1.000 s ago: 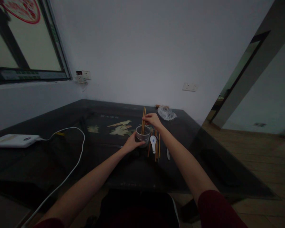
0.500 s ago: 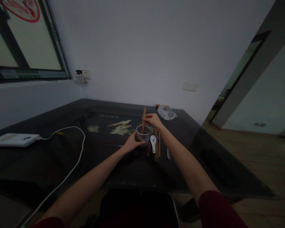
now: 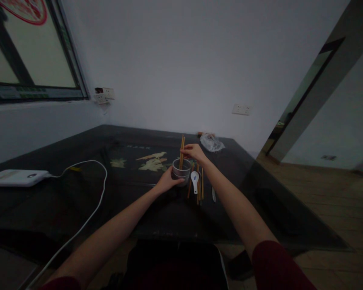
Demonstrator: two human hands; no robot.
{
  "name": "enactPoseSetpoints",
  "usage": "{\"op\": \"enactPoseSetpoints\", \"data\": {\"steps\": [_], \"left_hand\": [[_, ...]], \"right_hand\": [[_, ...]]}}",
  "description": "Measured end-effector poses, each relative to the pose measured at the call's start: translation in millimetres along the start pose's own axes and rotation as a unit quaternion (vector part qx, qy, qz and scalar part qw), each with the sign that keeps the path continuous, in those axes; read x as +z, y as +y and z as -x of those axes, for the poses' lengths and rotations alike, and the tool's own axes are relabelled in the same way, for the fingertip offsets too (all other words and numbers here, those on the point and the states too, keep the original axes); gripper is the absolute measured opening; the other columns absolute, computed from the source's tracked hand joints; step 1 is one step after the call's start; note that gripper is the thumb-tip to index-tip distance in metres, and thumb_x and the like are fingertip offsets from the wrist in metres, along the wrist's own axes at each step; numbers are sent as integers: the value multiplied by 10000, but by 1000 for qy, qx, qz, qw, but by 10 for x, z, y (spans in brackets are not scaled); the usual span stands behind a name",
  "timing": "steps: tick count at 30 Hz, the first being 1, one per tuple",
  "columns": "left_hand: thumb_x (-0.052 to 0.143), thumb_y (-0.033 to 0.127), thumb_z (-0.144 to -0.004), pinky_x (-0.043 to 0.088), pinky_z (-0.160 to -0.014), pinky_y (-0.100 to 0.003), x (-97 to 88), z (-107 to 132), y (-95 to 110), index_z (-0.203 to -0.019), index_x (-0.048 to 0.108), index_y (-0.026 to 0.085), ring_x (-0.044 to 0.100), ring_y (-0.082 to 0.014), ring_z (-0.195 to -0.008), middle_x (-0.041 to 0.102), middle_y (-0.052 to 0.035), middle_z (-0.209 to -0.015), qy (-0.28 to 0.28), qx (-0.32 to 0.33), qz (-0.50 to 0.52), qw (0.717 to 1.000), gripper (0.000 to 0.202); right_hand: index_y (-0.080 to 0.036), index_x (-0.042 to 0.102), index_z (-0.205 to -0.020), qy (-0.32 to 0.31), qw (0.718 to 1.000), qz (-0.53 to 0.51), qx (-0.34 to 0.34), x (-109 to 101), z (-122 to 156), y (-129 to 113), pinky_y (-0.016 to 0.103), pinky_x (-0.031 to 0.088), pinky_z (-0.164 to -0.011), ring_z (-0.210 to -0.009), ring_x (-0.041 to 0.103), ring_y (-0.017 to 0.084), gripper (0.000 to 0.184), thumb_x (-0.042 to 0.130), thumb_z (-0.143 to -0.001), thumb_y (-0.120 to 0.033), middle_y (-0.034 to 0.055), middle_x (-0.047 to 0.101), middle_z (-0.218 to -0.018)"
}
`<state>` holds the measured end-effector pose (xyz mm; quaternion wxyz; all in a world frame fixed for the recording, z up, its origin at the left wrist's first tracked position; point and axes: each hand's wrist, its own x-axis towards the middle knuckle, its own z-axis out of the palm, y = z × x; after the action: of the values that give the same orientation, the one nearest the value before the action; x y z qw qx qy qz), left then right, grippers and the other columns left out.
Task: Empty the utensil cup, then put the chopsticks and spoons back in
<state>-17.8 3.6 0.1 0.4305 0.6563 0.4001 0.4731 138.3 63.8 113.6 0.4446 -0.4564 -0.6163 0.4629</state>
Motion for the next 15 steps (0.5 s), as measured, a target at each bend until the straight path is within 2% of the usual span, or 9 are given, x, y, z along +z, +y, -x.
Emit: {"op": "enactPoseSetpoints", "data": {"steps": [6,15], "left_hand": [[822,305,-572,408,-1008,-442,-16,-29,-51,-1237,473,144,573,-277,-1125,599,-144,-1226,-10,5,10,1000,768],[828,283,-565,408,-1015,-442,-30,-8,42,-1229,482,129,564,-282,-1143,585,-162,-1246,-20,-7,24,999,765]], "right_hand": [[-107,677,-739,0,1000,-5,2,-7,-4,14,203,520,-519,-508,605,106,111,753,-660,-126,21,681,-612],[-98,672,-727,0,1000,-21,-3,-3,-27,36,189,505,-497,-504,605,100,59,710,-686,-80,15,670,-593]]}}
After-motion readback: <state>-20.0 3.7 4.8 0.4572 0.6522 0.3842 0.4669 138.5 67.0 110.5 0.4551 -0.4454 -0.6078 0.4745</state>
